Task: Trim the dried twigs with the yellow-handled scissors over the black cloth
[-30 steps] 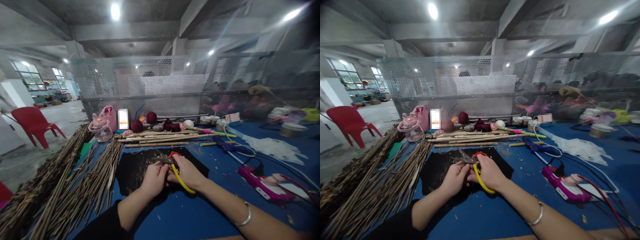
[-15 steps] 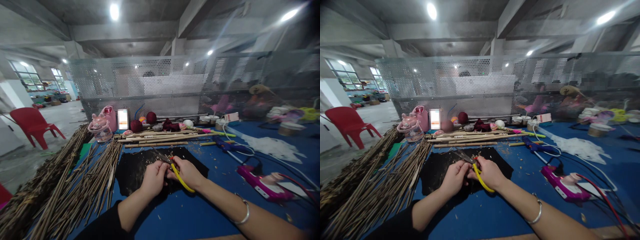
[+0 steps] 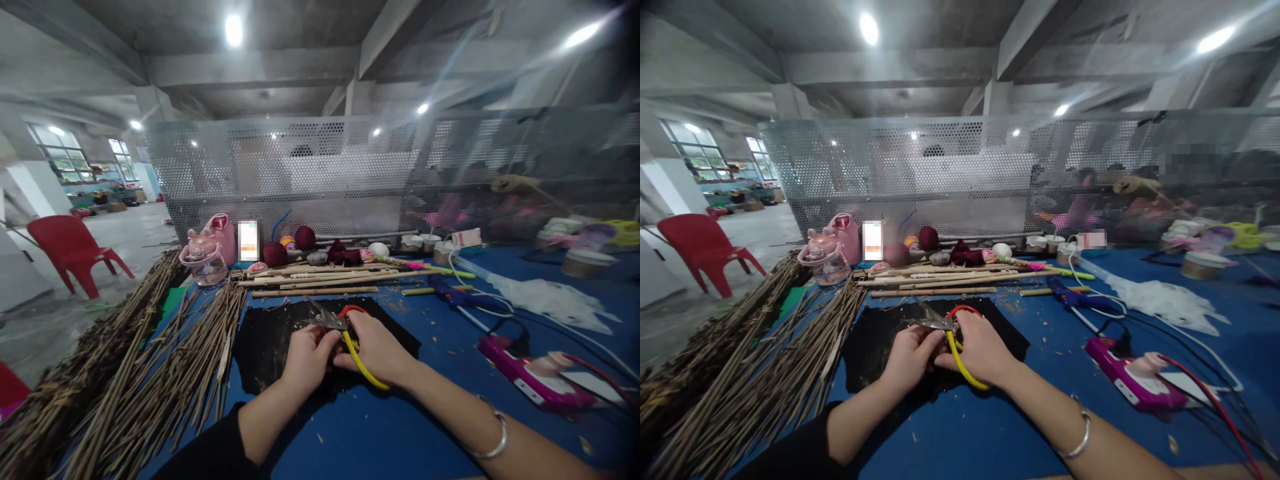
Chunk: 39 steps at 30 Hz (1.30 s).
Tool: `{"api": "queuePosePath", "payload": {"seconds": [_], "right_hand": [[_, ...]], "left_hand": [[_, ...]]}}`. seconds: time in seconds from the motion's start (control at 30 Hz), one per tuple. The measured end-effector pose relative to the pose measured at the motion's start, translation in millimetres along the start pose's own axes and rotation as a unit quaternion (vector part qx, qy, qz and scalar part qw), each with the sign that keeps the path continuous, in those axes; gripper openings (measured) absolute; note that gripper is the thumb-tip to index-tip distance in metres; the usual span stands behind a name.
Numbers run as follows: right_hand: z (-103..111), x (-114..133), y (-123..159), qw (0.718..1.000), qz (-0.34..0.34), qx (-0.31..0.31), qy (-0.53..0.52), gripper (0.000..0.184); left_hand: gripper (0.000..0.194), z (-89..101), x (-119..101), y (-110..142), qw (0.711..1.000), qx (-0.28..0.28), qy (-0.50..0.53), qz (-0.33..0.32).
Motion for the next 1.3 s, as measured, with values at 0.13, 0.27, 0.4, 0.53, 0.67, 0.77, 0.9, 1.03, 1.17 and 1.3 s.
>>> {"api": "queuePosePath", "payload": {"seconds": [0.13, 0.27, 0.4, 0.53, 0.67, 0.77, 0.9, 1.03, 1.17, 1.3], "right_hand": [[-1, -2, -1, 1.000, 0.009, -0.014, 0.001, 0.045], [-4, -2, 0, 0.999, -0.002, 0.004, -0.032, 0.042], [-7, -5, 1, 0.998, -0.041, 0.028, -0.045, 0.042], [-8, -7, 0, 0.998, -0.038, 0.029, -0.048, 0.040], [-7, -7, -2, 0.998, -0.040, 0.036, -0.041, 0.038], [-7, -6, -2, 0.998, -0.043, 0.031, -0.030, 0.037], [-7, -6, -2, 0.998, -0.046, 0.033, -0.037, 0.039], [-3, -4, -2, 0.998, -0.024, 0.033, -0.041, 0.040], [-1, -1, -2, 0.998, -0.009, 0.039, -0.044, 0.041], [-4, -2, -1, 0.997, -0.007, 0.039, -0.064, 0.040]], "left_hand": [[0.030, -0.4, -2, 1, 1.000, -0.001, -0.009, -0.009], [0.029, 1.3, -6, 2, 0.998, -0.007, -0.057, -0.024], [0.034, 3.8, -6, 2, 0.996, -0.025, -0.083, -0.014], [0.035, 1.9, -3, 2, 0.995, -0.019, -0.096, -0.007], [0.034, -1.0, 1, 2, 0.994, 0.006, -0.107, -0.014], [0.034, 0.1, 3, 0, 0.995, 0.001, -0.102, -0.013], [0.034, 0.9, 6, -2, 0.998, -0.004, -0.058, 0.002], [0.035, 0.8, 9, -4, 0.999, -0.005, -0.028, 0.020], [0.039, 1.0, 12, -4, 0.997, 0.008, -0.046, 0.054], [0.040, 1.4, 9, -3, 0.997, 0.005, -0.058, 0.054]]}}
Point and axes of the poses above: each hand's wrist, its own y-axis away from the middle knuckle, its own z-axis out of the back of the hand, x = y × z, the point moved 4 cm from there along -y, towards the middle knuckle, and after that the axes turned 12 degrees about x, right-handed, at the moved point
